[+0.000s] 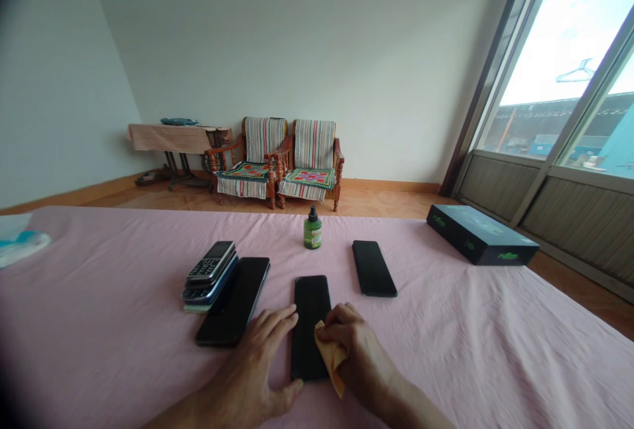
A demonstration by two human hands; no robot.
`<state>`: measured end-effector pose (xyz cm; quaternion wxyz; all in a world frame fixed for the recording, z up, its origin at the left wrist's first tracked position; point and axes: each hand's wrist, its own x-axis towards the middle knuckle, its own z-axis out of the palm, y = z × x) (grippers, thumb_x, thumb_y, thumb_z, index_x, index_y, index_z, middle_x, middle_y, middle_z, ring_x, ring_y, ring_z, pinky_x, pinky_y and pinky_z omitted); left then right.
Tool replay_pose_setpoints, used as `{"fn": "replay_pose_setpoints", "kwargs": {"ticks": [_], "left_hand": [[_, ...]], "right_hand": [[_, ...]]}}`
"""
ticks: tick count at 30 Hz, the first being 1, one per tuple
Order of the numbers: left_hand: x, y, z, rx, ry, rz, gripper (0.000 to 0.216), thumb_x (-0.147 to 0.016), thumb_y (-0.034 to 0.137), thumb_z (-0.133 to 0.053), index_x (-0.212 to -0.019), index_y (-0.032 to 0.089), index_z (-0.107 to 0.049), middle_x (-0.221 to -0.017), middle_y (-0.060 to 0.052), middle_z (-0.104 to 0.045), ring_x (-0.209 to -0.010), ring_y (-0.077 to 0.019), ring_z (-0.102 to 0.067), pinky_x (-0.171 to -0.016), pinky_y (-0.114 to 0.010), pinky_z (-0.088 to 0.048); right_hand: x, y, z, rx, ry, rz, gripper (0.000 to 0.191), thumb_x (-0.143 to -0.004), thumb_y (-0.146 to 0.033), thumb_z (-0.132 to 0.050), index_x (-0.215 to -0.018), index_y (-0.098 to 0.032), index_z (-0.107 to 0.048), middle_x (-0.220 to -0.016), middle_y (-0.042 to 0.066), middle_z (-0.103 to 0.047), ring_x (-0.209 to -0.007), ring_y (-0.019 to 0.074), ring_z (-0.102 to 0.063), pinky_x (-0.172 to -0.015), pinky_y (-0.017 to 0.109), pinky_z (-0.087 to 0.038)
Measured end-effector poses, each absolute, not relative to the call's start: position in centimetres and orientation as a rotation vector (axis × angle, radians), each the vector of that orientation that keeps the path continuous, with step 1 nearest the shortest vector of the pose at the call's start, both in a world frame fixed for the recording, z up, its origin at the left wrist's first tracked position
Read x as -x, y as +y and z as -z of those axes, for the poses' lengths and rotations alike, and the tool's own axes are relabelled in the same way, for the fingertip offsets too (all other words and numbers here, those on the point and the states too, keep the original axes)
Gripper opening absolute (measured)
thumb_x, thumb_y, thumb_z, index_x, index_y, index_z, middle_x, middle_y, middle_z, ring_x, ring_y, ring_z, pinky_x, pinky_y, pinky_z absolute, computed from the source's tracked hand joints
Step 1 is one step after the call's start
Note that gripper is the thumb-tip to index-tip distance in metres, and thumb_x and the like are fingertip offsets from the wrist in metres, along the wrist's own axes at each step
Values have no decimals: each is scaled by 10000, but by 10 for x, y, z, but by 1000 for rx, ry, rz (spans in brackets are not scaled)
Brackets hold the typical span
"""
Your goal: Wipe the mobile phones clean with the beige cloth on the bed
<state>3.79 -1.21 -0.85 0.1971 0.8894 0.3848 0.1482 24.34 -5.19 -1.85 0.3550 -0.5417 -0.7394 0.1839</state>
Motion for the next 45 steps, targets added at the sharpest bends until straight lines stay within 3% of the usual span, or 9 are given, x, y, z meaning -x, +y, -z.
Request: {"fn": "replay_pose_setpoints", "kwargs": {"ticks": [5,9,17,26,30,38,45], "left_hand": [[-38,-13,9,-2485,1061,-430,738,-636,315,-711,-1308,101,-490,-1401,-144,-442,-1285,-314,-370,-1114,-463,-266],[-39,-12,11,-2474,1050,-471,747,-625,293,-708,-1306,100,-471,-1375,-154,-453,-1266,-323,-382,-1110,-482,-264],[-38,-12,21,-2419,1049,-613,893,-598,232,-718,-1384,123,-307,-1320,-160,-466,-1238,-316,-400,-1087,-494,-294],[-34,-8,17,-2433,1007,-537,781,-635,295,-728,-1347,161,-435,-1409,-132,-417,-1303,-318,-352,-1102,-469,-290],[-34,-9,14,-2432,1024,-506,788,-633,309,-731,-1351,153,-447,-1412,-134,-420,-1301,-313,-357,-1101,-463,-293],[-35,-10,9,-2419,1056,-445,805,-636,338,-729,-1367,158,-445,-1449,-115,-396,-1327,-333,-323,-1116,-495,-252],[-34,-8,12,-2443,1022,-498,787,-632,340,-730,-1353,176,-461,-1461,-101,-384,-1317,-325,-340,-1096,-491,-283]], "right_hand": [[-246,12,25,1346,-1793,-323,561,-538,83,-438,-880,-229,-756,-881,40,-644,-834,168,-604,-703,262,-466],[-246,52,35,1331,-1797,-298,500,-562,82,-462,-831,-208,-768,-829,52,-654,-795,184,-604,-719,300,-469],[-236,9,31,1233,-1918,-378,403,-686,25,-541,-881,-250,-762,-894,48,-641,-858,178,-583,-735,279,-464],[-229,-75,16,1182,-1942,-587,151,-720,-122,-654,-764,-225,-755,-826,55,-648,-788,170,-603,-663,260,-462],[-240,-58,15,1213,-1835,-654,177,-725,-119,-630,-757,-228,-764,-826,53,-659,-736,154,-621,-629,249,-469],[-265,36,33,1352,-1673,-327,411,-623,45,-513,-831,-206,-765,-842,45,-653,-798,170,-620,-720,281,-473],[-254,-13,28,1317,-1843,-343,208,-781,-113,-582,-801,-214,-762,-845,53,-634,-805,167,-593,-709,271,-467]]}}
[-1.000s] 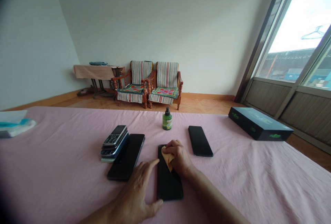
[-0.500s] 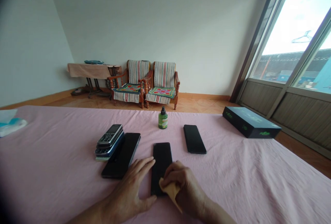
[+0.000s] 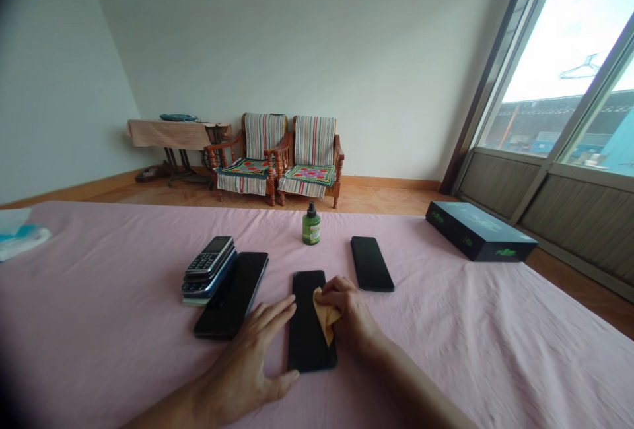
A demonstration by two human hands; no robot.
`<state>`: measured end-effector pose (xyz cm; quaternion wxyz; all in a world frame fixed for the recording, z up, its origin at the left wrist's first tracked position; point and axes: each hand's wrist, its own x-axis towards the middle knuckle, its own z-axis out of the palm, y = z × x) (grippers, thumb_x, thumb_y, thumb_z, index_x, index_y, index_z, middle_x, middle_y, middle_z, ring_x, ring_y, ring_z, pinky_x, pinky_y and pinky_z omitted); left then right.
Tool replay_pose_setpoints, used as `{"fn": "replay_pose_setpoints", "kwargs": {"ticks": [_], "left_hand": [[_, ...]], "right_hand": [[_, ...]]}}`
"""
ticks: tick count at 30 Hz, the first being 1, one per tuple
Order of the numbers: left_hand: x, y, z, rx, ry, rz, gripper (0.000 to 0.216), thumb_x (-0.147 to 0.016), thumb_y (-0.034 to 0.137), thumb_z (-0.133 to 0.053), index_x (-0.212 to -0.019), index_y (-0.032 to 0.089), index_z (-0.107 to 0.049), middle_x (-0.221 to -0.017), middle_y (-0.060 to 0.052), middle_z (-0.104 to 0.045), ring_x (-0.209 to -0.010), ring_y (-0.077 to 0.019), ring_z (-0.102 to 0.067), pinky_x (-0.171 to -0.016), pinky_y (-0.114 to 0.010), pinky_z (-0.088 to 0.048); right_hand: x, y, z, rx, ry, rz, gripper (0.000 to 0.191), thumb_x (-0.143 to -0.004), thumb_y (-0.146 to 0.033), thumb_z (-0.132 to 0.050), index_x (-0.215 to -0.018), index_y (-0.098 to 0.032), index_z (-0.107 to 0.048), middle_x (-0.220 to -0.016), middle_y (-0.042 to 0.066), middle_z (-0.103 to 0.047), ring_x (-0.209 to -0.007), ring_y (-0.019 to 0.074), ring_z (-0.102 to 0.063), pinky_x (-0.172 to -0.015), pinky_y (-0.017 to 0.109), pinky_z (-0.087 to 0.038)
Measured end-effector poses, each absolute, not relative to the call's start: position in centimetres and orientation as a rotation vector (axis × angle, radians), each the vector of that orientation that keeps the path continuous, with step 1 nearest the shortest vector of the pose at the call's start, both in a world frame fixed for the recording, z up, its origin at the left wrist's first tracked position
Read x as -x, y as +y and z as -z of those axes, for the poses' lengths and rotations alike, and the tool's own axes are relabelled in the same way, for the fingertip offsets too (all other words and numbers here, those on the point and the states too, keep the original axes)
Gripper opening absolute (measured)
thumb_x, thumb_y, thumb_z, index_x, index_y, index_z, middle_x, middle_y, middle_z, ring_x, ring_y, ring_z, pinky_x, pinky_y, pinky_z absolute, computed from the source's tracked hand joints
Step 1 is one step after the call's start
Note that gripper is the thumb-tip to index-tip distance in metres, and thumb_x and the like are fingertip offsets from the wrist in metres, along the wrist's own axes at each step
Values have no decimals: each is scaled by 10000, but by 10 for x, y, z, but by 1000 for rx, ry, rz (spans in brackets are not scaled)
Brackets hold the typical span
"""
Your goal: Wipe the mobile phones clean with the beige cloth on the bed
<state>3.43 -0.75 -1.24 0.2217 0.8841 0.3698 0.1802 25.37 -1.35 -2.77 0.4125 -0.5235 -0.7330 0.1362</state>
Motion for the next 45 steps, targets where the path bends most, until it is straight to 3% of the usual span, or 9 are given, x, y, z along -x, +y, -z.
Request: {"fn": "replay_pose_setpoints", "kwargs": {"ticks": [7,16,22,29,36,41,45], "left_hand": [[-33,-6,11,-2439,1019,-482,804,-634,350,-739,-1361,157,-453,-1445,-113,-405,-1312,-309,-354,-1098,-471,-284],[-30,-2,8,-2436,922,-468,771,-617,225,-704,-1349,199,-464,-1442,-99,-408,-1320,-294,-347,-1104,-469,-261],[-29,-2,10,-2404,944,-438,798,-622,272,-722,-1367,206,-444,-1465,-86,-374,-1342,-308,-303,-1110,-476,-249],[-30,-3,9,-2435,937,-474,795,-606,209,-679,-1366,207,-443,-1440,-86,-411,-1313,-291,-353,-1102,-470,-270],[-31,-5,5,-2426,965,-398,794,-625,261,-694,-1373,180,-437,-1466,-91,-373,-1340,-304,-307,-1112,-473,-249],[-31,-4,4,-2446,953,-439,783,-624,230,-684,-1367,188,-442,-1446,-88,-406,-1314,-289,-350,-1105,-467,-267],[-30,-4,6,-2439,949,-403,799,-622,247,-705,-1372,174,-437,-1463,-92,-377,-1330,-292,-319,-1114,-449,-255]], "right_hand": [[-260,-83,14,1288,-2016,-467,243,-785,-72,-567,-858,-220,-746,-841,56,-620,-786,165,-595,-654,255,-455],[-226,-67,3,1102,-2132,-542,198,-755,-80,-639,-842,-221,-746,-859,44,-632,-851,161,-586,-707,247,-453],[-243,-71,-2,1174,-2076,-657,182,-855,-203,-585,-793,-234,-753,-837,46,-638,-777,138,-603,-662,234,-477],[-230,-68,-2,1084,-2164,-575,153,-815,-159,-617,-829,-230,-752,-832,48,-647,-819,158,-590,-714,263,-465],[-243,-72,-2,1213,-2072,-671,177,-842,-159,-590,-812,-220,-753,-854,49,-635,-800,133,-603,-679,226,-474],[-232,-71,0,1138,-2138,-636,236,-739,-51,-643,-854,-225,-753,-869,46,-643,-859,158,-594,-715,246,-463],[-242,-71,-3,1194,-2104,-682,235,-777,-61,-601,-835,-231,-752,-873,46,-638,-823,147,-603,-699,240,-473]]}}
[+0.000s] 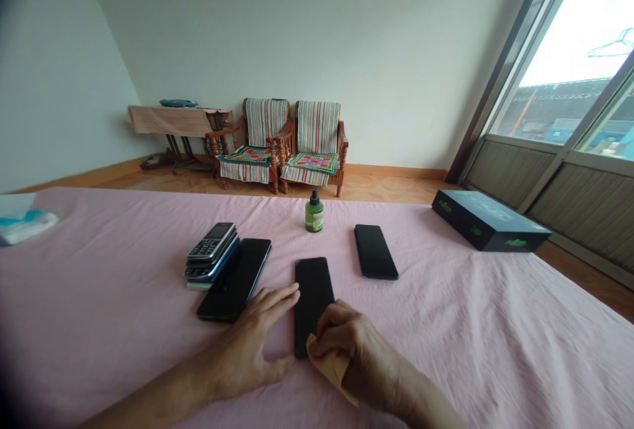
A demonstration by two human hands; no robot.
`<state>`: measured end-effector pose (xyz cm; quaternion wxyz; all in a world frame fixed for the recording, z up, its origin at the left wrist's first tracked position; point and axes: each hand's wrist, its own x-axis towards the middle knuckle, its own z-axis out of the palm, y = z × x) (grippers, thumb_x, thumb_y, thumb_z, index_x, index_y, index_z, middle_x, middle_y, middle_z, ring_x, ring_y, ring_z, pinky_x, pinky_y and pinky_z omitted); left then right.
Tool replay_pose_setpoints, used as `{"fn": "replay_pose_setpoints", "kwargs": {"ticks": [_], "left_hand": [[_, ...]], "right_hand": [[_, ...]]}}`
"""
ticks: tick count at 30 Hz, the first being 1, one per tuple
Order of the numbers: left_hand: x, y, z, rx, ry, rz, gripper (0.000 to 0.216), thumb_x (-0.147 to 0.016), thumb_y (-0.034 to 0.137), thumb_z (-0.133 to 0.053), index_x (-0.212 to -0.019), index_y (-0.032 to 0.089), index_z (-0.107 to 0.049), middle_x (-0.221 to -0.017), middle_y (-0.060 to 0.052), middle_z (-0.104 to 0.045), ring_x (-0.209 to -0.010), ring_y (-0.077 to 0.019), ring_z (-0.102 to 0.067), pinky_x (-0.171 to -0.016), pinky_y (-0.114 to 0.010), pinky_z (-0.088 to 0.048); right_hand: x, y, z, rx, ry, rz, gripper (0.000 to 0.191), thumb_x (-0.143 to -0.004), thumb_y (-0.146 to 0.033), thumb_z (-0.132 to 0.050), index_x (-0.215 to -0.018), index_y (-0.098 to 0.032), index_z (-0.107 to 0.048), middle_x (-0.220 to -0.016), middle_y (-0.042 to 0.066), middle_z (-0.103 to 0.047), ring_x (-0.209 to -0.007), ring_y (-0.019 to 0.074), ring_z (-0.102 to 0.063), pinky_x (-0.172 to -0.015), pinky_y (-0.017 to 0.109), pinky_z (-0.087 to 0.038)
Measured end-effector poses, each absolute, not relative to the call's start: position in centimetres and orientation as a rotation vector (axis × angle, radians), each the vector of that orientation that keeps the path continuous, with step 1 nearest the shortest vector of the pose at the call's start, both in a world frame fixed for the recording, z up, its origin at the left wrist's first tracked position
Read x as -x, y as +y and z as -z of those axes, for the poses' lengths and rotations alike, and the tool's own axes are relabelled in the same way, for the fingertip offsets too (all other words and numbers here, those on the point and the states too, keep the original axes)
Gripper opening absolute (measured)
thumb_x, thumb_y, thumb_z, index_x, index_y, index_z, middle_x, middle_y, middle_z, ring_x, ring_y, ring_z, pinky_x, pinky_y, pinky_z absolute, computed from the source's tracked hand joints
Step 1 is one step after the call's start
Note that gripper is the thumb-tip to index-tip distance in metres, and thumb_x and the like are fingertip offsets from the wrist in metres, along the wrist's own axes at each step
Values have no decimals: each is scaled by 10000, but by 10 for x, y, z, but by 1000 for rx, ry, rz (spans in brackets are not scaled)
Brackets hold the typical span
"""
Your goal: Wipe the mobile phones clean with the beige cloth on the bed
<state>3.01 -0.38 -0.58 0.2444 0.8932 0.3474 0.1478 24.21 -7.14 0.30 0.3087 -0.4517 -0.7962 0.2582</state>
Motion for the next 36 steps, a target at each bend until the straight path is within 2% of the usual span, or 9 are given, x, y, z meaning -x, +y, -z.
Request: {"fn": "replay_pose_setpoints", "kwargs": {"ticks": [3,9,15,22,25,30,36], "left_hand": [[-29,-3,9,-2449,945,-410,799,-630,262,-707,-1376,180,-432,-1464,-86,-373,-1336,-291,-304,-1115,-451,-250],[-30,-2,13,-2486,932,-440,784,-641,240,-689,-1377,184,-424,-1452,-82,-391,-1320,-269,-328,-1113,-444,-254],[-29,-4,8,-2461,936,-430,787,-643,257,-717,-1371,189,-428,-1450,-84,-388,-1316,-264,-335,-1113,-441,-255],[-29,-2,11,-2468,918,-424,834,-654,454,-756,-1357,136,-441,-1448,-148,-387,-1325,-323,-325,-1094,-519,-261],[-29,-2,13,-2489,931,-458,788,-665,418,-747,-1338,123,-461,-1422,-155,-421,-1307,-315,-358,-1087,-509,-283],[-30,-2,10,-2495,964,-432,794,-637,328,-758,-1347,139,-455,-1442,-136,-399,-1320,-306,-344,-1103,-489,-266],[-30,-3,8,-2496,964,-419,838,-657,453,-757,-1359,123,-441,-1435,-149,-405,-1316,-319,-346,-1101,-500,-271]], "right_hand": [[-245,-73,-4,1219,-2089,-702,230,-781,-63,-597,-834,-225,-751,-880,51,-634,-808,143,-605,-678,232,-475],[-230,-73,0,1128,-2154,-617,269,-706,-4,-624,-837,-206,-745,-858,47,-638,-850,161,-590,-700,246,-458],[-263,-75,-1,1255,-2062,-701,301,-698,31,-584,-787,-209,-741,-862,44,-628,-796,146,-611,-685,239,-478],[-235,-75,2,1179,-2079,-690,321,-696,18,-603,-847,-220,-756,-893,51,-646,-835,148,-615,-691,227,-476],[-227,-73,3,1132,-2074,-687,374,-648,36,-611,-866,-231,-757,-895,46,-649,-859,158,-611,-705,236,-476],[-254,-74,0,1237,-1996,-741,313,-657,24,-585,-766,-211,-759,-843,50,-645,-784,155,-621,-669,248,-481],[-252,-76,6,1234,-1971,-728,326,-646,29,-592,-784,-212,-761,-858,50,-645,-790,152,-622,-671,242,-472]]}}
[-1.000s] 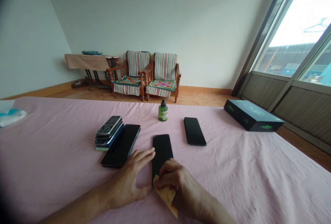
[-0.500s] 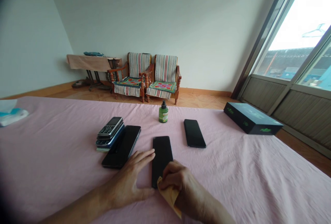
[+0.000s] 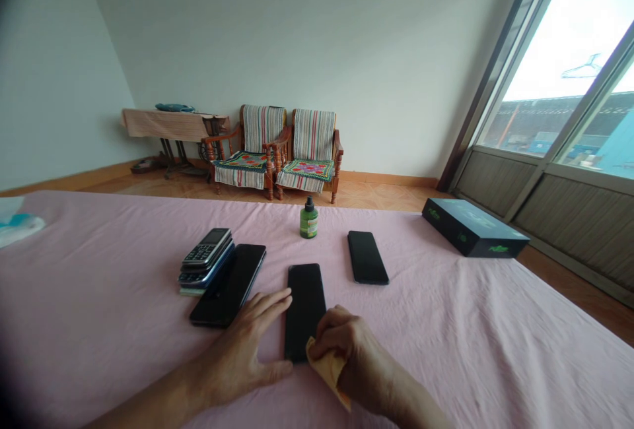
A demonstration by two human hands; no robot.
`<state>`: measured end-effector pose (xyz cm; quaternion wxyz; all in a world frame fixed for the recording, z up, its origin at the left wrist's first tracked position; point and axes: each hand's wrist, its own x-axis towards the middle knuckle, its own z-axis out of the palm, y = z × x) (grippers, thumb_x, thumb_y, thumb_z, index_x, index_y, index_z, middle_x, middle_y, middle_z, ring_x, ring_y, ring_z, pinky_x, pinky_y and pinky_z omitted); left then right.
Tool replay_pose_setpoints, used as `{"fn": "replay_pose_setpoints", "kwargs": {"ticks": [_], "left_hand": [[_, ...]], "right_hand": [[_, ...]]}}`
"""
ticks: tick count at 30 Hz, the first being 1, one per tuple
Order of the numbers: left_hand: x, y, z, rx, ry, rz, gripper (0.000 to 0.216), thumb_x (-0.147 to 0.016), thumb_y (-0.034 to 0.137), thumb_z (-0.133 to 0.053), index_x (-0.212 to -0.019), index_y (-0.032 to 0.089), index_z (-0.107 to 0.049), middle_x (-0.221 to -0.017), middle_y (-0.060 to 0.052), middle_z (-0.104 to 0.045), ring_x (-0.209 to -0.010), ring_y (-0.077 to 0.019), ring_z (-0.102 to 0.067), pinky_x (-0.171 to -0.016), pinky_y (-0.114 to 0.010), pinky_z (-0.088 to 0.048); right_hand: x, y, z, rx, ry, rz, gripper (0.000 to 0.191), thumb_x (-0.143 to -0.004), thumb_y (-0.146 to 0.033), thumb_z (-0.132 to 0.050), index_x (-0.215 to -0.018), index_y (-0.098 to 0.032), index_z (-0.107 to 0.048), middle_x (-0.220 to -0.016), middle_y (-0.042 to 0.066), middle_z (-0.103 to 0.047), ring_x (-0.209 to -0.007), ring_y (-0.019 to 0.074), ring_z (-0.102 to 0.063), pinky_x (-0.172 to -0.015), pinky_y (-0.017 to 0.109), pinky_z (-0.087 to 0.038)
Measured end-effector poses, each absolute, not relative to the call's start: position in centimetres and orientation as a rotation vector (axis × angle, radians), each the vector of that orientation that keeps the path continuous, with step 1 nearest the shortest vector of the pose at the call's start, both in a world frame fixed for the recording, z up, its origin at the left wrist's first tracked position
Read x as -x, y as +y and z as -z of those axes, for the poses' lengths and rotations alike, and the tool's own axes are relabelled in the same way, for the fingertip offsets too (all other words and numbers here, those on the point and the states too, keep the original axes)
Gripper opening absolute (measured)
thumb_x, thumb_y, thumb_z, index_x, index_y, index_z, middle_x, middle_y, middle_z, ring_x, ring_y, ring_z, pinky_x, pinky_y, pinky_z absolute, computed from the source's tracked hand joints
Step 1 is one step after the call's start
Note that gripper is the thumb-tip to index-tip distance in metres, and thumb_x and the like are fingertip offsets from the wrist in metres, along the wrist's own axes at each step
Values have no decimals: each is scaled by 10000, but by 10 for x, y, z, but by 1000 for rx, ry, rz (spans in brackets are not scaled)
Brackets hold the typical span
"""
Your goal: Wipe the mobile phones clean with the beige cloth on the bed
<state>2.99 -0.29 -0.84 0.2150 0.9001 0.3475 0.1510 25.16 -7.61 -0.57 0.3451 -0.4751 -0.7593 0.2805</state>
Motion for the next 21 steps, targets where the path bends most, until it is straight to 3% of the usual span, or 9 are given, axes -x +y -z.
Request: {"fn": "replay_pose_setpoints", "kwargs": {"ticks": [5,13,17,21], "left_hand": [[-30,-2,17,-2552,969,-547,757,-659,378,-743,-1329,151,-473,-1397,-121,-454,-1289,-291,-388,-1093,-451,-316],[-31,-12,12,-2600,1016,-606,710,-644,256,-712,-1307,151,-478,-1393,-129,-432,-1257,-301,-403,-1066,-454,-358],[-32,-23,4,-2678,831,-674,430,-710,99,-624,-1125,205,-591,-1138,-70,-586,-1052,-248,-543,-928,-396,-477],[-33,-30,6,-2864,665,-629,232,-798,64,-576,-996,182,-601,-965,-41,-634,-879,-202,-587,-815,-332,-508]], "right_hand": [[-234,-76,7,1155,-2013,-702,341,-633,18,-625,-837,-222,-757,-892,48,-645,-837,155,-607,-679,234,-464],[-255,-79,-1,1286,-1926,-739,452,-554,110,-497,-763,-195,-756,-837,46,-623,-789,144,-618,-664,229,-461],[-248,-75,9,1300,-1857,-689,384,-604,51,-545,-803,-197,-761,-850,58,-617,-766,157,-620,-637,241,-464],[-243,-64,16,1298,-1899,-588,338,-628,18,-586,-795,-214,-767,-831,54,-622,-756,162,-617,-649,251,-468]]}}
